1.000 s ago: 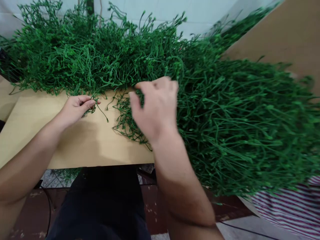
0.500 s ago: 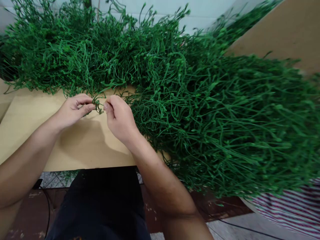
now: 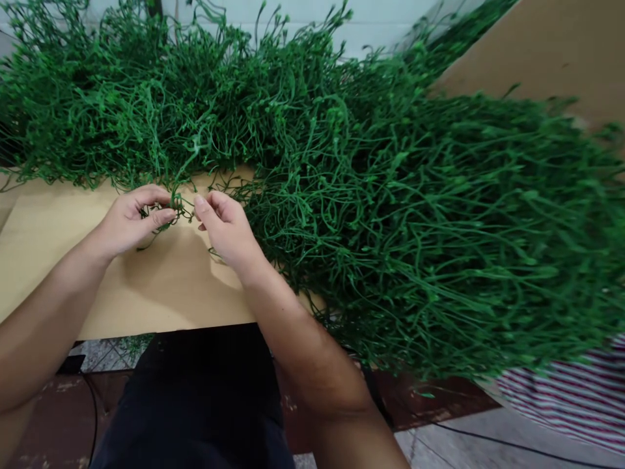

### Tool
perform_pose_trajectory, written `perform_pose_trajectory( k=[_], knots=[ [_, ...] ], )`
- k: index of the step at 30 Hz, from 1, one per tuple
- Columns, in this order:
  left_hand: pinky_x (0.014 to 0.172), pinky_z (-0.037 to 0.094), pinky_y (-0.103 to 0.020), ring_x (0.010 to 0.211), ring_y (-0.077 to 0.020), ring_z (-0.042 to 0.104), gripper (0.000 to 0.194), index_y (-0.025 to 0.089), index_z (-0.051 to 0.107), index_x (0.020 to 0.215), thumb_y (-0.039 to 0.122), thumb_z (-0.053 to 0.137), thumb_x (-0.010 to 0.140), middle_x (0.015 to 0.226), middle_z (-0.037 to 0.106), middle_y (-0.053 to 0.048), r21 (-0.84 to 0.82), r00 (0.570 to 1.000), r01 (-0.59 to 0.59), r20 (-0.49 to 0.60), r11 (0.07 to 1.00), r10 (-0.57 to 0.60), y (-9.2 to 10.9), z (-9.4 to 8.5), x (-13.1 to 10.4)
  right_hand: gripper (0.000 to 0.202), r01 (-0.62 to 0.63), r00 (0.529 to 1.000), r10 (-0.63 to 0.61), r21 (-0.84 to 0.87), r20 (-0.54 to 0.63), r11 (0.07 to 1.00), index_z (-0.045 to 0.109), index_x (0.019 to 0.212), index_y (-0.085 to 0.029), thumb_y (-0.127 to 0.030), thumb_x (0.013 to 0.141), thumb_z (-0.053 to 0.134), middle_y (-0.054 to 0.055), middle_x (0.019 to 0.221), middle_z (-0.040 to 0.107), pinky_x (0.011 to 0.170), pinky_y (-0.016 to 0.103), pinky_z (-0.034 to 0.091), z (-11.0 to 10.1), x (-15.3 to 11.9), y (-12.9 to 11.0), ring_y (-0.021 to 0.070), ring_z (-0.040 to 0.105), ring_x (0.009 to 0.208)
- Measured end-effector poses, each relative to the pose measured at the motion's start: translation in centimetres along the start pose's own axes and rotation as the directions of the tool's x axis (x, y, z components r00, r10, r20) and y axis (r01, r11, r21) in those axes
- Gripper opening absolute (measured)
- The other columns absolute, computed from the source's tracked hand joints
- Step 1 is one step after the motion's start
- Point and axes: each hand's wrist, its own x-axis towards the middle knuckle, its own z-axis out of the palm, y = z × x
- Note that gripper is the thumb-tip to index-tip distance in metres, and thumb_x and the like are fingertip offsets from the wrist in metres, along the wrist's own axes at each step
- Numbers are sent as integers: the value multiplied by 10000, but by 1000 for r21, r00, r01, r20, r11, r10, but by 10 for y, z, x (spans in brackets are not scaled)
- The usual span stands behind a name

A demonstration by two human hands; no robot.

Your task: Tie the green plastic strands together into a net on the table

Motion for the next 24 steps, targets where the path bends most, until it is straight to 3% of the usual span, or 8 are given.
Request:
perform_pose_trajectory(
  k=[6, 10, 15, 18, 21, 24],
  knots=[
    [697, 462, -271, 706, -129, 568, 313, 141, 623, 716, 447, 594, 777, 698, 625, -24, -155, 990, 138, 0, 978, -140, 4, -2, 0, 412, -55, 998, 52, 92, 34, 994, 488, 663, -185, -563, 742, 630, -44, 647, 465, 588, 196, 430, 1, -1, 2, 50, 441, 609],
    [663, 442, -256, 709, -122, 554, 266, 163, 593, 746, 422, 580, 803, 713, 618, -19, -181, 985, 141, -71, 973, -156, 3, 0, 2, 396, -91, 994, 85, 111, 62, 990, 499, 684, -190, -560, 746, 627, -42, 653, 475, 592, 197, 438, 2, -3, 2, 53, 450, 617],
    [714, 441, -300, 794, -153, 523, 180, 201, 573, 726, 324, 704, 714, 779, 573, -19, 81, 937, 70, -346, 994, -37, 0, -2, 2, 429, -112, 992, 104, 144, 65, 983, 508, 671, -187, -585, 695, 666, -40, 657, 506, 598, 202, 440, 4, -5, 2, 51, 455, 617],
    [768, 435, -333, 877, -187, 506, 161, 235, 574, 704, 300, 721, 700, 799, 555, -27, 214, 903, 65, -428, 975, 34, 5, -7, -2, 421, -124, 989, 111, 143, 97, 982, 500, 660, -187, -570, 698, 671, -37, 662, 520, 596, 206, 440, 6, -5, 2, 52, 461, 617],
    [718, 423, -327, 846, -184, 509, 120, 237, 572, 722, 302, 667, 752, 728, 533, -19, 174, 927, 40, -374, 984, 28, 12, -7, -5, 389, -124, 987, 107, 151, 120, 981, 511, 671, -185, -532, 703, 682, -33, 677, 532, 599, 206, 442, 6, -5, 1, 50, 470, 622],
    [599, 384, -288, 686, -143, 504, 147, 205, 577, 746, 338, 620, 790, 632, 511, 5, 50, 964, 56, -263, 997, -41, 16, -1, -8, 355, -141, 984, 123, 153, 127, 978, 524, 702, -185, -504, 711, 680, -26, 704, 552, 601, 207, 448, 6, -5, 0, 51, 480, 624]
  ],
)
